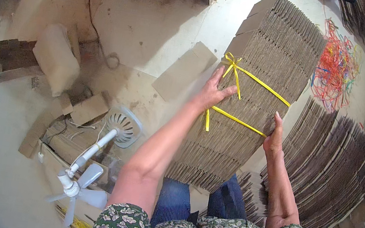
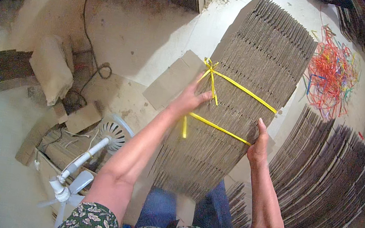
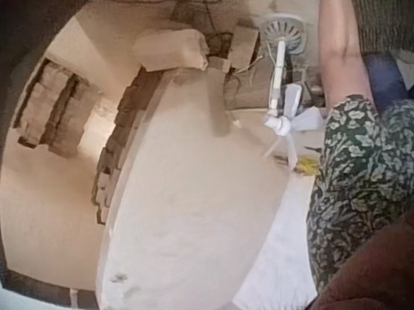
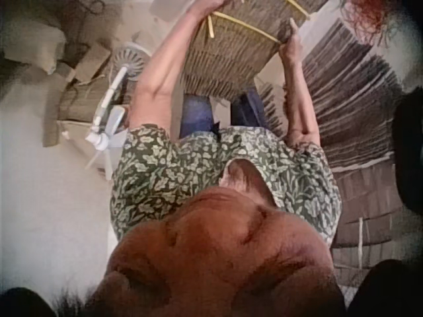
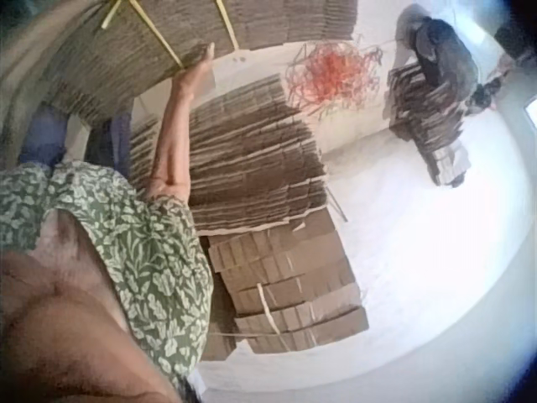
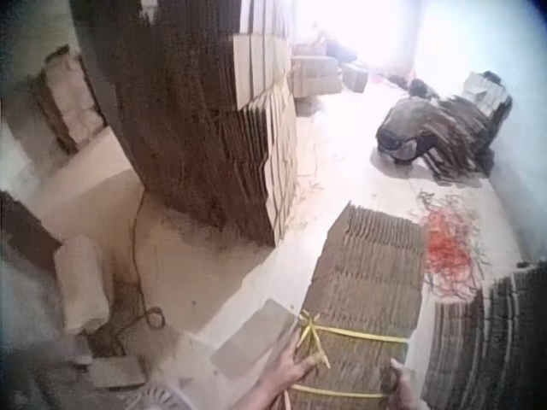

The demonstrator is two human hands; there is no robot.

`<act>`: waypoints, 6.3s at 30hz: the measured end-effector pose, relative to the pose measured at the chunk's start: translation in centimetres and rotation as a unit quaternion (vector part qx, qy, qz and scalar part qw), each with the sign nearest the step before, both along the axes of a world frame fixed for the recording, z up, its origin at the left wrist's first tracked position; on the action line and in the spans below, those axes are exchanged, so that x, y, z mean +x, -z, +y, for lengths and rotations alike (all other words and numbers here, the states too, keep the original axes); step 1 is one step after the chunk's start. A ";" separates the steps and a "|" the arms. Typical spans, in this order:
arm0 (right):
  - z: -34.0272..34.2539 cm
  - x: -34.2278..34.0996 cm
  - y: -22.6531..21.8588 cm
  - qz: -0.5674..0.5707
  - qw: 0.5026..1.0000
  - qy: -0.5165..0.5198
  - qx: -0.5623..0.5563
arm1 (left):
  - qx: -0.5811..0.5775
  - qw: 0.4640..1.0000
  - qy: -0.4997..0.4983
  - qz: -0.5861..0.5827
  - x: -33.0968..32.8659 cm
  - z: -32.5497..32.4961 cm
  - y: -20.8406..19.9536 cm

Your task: The person gathers flat cardboard pieces from a stack, aligns them into a neat bundle, and secures the bundle with yellow plastic straps. They use scissors to cut the straps and place the finished bundle aside.

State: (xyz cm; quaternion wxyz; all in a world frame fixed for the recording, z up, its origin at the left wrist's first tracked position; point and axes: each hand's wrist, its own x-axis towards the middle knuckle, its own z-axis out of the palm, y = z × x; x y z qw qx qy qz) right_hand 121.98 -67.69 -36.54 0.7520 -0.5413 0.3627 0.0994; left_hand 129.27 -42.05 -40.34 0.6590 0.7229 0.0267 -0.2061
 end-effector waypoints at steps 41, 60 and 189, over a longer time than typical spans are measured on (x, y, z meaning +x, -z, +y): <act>11.9 11.7 17.4 0.098 0.965 -0.239 -0.038 | 0.206 0.966 -0.142 -0.064 5.8 10.4 14.6; 5.1 -9.5 -1.4 0.251 0.847 -0.459 -0.094 | 0.111 0.964 -0.083 0.226 -34.1 -1.9 -1.8; 83.6 -109.6 -24.4 0.055 0.577 -0.803 0.136 | 0.308 0.759 -0.469 0.329 -160.9 59.4 -1.8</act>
